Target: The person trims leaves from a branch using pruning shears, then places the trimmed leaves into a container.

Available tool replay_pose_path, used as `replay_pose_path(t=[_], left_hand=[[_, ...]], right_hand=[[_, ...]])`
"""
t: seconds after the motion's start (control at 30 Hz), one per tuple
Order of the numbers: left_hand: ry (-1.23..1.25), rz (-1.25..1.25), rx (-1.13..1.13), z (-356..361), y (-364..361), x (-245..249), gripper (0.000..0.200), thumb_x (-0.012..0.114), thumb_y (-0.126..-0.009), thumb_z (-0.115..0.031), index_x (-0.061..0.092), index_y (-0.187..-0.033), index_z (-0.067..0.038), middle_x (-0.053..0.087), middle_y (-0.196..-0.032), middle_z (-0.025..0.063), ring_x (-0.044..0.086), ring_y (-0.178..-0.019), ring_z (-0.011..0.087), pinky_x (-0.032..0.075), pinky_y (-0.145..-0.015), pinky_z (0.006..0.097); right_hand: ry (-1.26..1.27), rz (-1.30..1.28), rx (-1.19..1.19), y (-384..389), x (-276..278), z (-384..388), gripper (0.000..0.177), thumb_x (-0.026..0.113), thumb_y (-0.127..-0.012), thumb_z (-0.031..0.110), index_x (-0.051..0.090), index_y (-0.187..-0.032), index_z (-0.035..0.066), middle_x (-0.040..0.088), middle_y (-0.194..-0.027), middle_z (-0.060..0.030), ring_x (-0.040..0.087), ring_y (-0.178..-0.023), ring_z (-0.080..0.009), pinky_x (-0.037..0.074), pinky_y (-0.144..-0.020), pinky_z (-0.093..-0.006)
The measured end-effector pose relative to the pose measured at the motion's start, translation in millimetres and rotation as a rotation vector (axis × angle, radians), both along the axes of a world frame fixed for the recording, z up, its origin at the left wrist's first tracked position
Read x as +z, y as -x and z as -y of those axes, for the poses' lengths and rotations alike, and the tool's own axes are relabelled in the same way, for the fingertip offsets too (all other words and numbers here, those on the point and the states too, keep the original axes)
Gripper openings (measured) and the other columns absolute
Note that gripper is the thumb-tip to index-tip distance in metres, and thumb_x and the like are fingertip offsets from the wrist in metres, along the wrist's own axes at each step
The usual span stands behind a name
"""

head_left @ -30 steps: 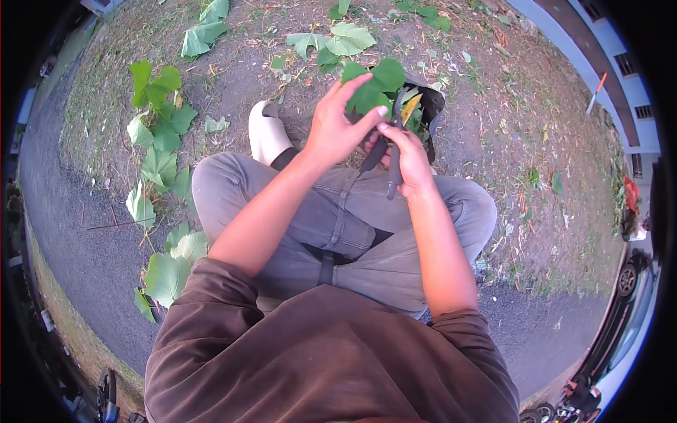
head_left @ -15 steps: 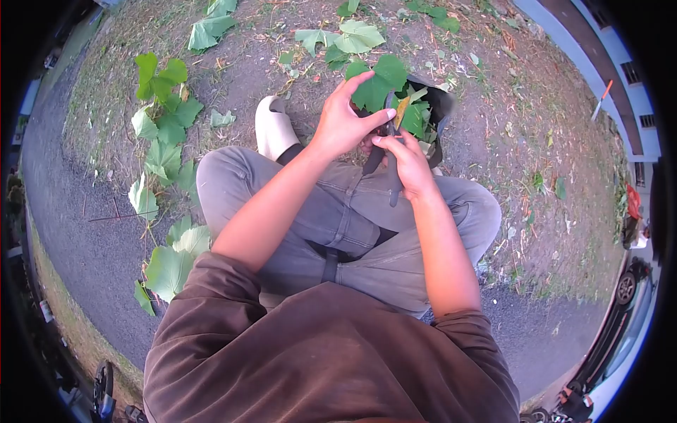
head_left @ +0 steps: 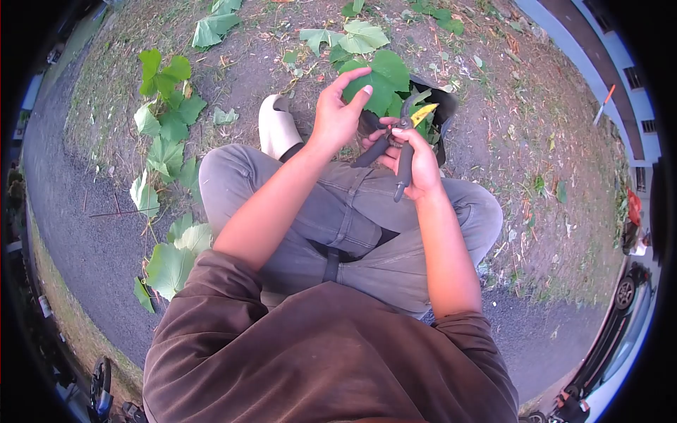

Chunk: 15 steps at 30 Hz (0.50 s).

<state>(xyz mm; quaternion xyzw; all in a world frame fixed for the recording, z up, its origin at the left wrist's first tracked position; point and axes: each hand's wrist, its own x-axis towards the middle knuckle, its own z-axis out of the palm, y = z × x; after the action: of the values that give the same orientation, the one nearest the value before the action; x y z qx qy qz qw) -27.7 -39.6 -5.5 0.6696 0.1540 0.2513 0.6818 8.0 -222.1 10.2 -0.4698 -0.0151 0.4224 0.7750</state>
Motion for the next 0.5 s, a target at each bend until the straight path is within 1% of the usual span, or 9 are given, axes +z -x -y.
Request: replay_pose_path(t=[0.07,0.1,0.2,0.23,0.27,0.33,0.37,0.47,0.5], left_hand=[[0.059,0.039,-0.001,-3,-1,1,0.035,0.07,-0.101,-0.008,0.069,-0.136,-0.004,0.073,-0.123,0.0071,0.067,-0.108,0.0118,0.054,-0.093,0.0288],[0.117,0.077,-0.003,-5,-2,1,0.035,0.069,-0.103,-0.008,0.068,-0.137,-0.004,0.072,-0.127,0.0046,0.066,-0.113,0.0117,0.053,-0.097,0.03],[0.191,0.12,0.042,-14,-2,6,0.034,0.069,-0.103,-0.006,0.069,-0.137,-0.005,0.071,-0.128,0.0059,0.066,-0.113,0.0112,0.054,-0.096,0.0291],[0.238,0.151,0.013,-20,-3,8,0.044,0.069,-0.101,-0.002,0.062,-0.144,-0.006,0.071,-0.128,0.0079,0.068,-0.113,0.0129,0.055,-0.098,0.0296],[0.236,0.15,0.011,-23,-1,8,0.044,0.069,-0.101,-0.002,0.062,-0.144,-0.006,0.071,-0.128,0.0079,0.068,-0.113,0.0129,0.055,-0.098,0.0296],[0.453,0.208,-0.029,-29,1,11,0.058,0.069,-0.099,0.002,0.05,-0.153,-0.007,0.07,-0.126,0.0094,0.069,-0.112,0.0159,0.056,-0.1,0.0318],[0.474,0.203,-0.089,-36,1,10,0.065,0.07,-0.097,0.004,0.044,-0.156,-0.008,0.069,-0.125,0.01,0.07,-0.112,0.0179,0.057,-0.102,0.034],[0.328,0.214,-0.177,-40,4,20,0.065,0.072,-0.096,0.003,0.046,-0.155,-0.007,0.07,-0.125,0.0093,0.069,-0.113,0.017,0.056,-0.102,0.0338],[0.328,0.215,-0.176,-40,6,25,0.065,0.072,-0.096,0.003,0.046,-0.155,-0.007,0.07,-0.125,0.0093,0.069,-0.113,0.017,0.056,-0.102,0.0338]], right_hand=[[0.004,-0.002,-0.005,0,1,1,0.04,0.053,-0.104,0.022,0.057,-0.137,0.002,0.07,-0.11,-0.0155,0.072,-0.107,-0.0294,0.059,-0.094,-0.0441],[0.06,0.035,0.019,1,0,1,0.038,0.055,-0.103,0.022,0.058,-0.136,0.002,0.071,-0.109,-0.0143,0.072,-0.107,-0.0276,0.059,-0.092,-0.0419],[0.169,0.126,0.106,5,-9,0,0.036,0.058,-0.103,0.023,0.06,-0.133,0.004,0.072,-0.107,-0.0112,0.072,-0.105,-0.0231,0.057,-0.088,-0.0373],[0.222,0.181,0.173,7,-12,-1,0.035,0.06,-0.102,0.024,0.06,-0.132,0.004,0.072,-0.106,-0.0094,0.072,-0.104,-0.0204,0.055,-0.085,-0.0348],[0.22,0.181,0.171,9,-14,-2,0.035,0.06,-0.102,0.024,0.06,-0.132,0.004,0.072,-0.106,-0.0094,0.072,-0.104,-0.0204,0.055,-0.085,-0.0348],[0.232,0.252,0.209,13,-16,-3,0.038,0.058,-0.103,0.02,0.059,-0.136,0.001,0.071,-0.109,-0.0127,0.071,-0.106,-0.022,0.059,-0.094,-0.0405],[0.198,0.253,0.19,13,-18,-4,0.035,0.062,-0.102,0.024,0.061,-0.132,0.005,0.073,-0.108,-0.0071,0.071,-0.102,-0.0162,0.05,-0.083,-0.0319],[0.085,0.255,0.122,5,-12,-3,0.036,0.063,-0.102,0.024,0.061,-0.132,0.004,0.074,-0.108,-0.0084,0.071,-0.103,-0.0172,0.052,-0.085,-0.0332],[0.059,0.206,0.081,5,-7,-2,0.039,0.062,-0.102,0.024,0.059,-0.133,0.001,0.073,-0.111,-0.0109,0.072,-0.106,-0.0214,0.055,-0.09,-0.0372]])
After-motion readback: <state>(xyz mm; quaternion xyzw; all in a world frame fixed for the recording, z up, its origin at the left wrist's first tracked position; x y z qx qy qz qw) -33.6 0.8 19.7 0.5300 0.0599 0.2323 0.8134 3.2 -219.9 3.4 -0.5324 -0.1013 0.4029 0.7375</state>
